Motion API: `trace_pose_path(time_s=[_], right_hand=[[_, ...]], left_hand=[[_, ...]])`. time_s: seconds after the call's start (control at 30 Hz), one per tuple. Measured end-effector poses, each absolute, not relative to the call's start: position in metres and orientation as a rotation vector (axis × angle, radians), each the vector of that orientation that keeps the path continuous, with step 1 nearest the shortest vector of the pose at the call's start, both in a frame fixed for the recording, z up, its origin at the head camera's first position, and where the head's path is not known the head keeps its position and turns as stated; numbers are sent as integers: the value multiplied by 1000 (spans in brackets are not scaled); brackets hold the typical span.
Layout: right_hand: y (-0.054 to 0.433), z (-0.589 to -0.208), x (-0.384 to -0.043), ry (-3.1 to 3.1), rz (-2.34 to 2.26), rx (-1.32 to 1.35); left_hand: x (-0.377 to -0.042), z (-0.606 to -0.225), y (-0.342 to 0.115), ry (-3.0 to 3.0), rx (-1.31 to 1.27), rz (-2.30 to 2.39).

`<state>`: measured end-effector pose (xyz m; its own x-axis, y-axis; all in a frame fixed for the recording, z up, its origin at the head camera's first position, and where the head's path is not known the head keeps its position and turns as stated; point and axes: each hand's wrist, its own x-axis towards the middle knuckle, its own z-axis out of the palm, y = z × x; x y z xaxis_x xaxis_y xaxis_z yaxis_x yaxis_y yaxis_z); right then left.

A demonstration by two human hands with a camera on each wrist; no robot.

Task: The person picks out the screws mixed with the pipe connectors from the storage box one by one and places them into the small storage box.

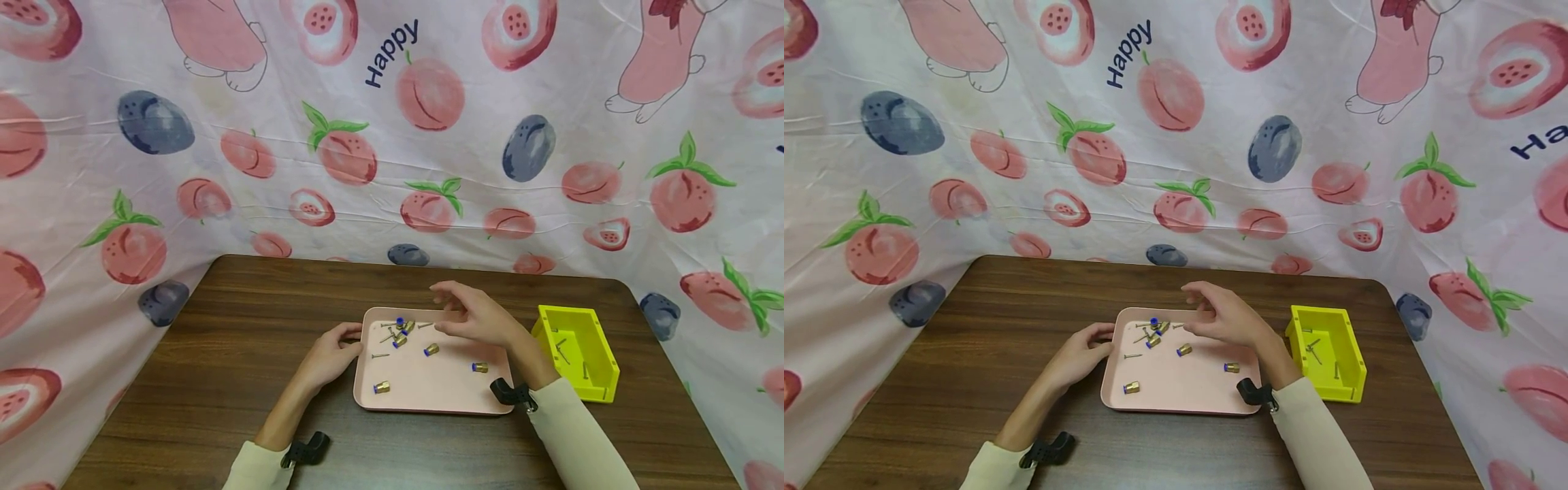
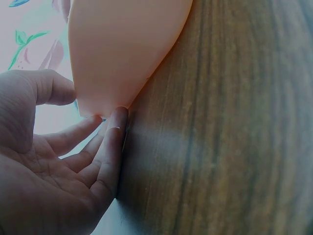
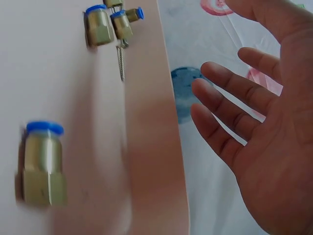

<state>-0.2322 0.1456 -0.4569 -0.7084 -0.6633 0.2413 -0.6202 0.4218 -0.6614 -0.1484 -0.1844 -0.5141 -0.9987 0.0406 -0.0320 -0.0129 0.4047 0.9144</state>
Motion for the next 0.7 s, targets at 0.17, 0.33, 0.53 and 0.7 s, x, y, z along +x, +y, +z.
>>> trace_pose_path(time_s=[0.17,0.33,0.53,0.7], right_hand=[[133,-459,-234,2565,-1141,-1182],[120,-460,-235,2521,-1091,-1232],[104,-463,-238,2481,-1044,-1323],[93,-466,-240,2449,-1039,-1355]], left_hand=[[-149,-513,-184,2579,38,1706],[-149,-512,-184,2573,36,1712],[-150,-513,-185,2583,34,1709],[-152,-515,-186,2579,28,1744]])
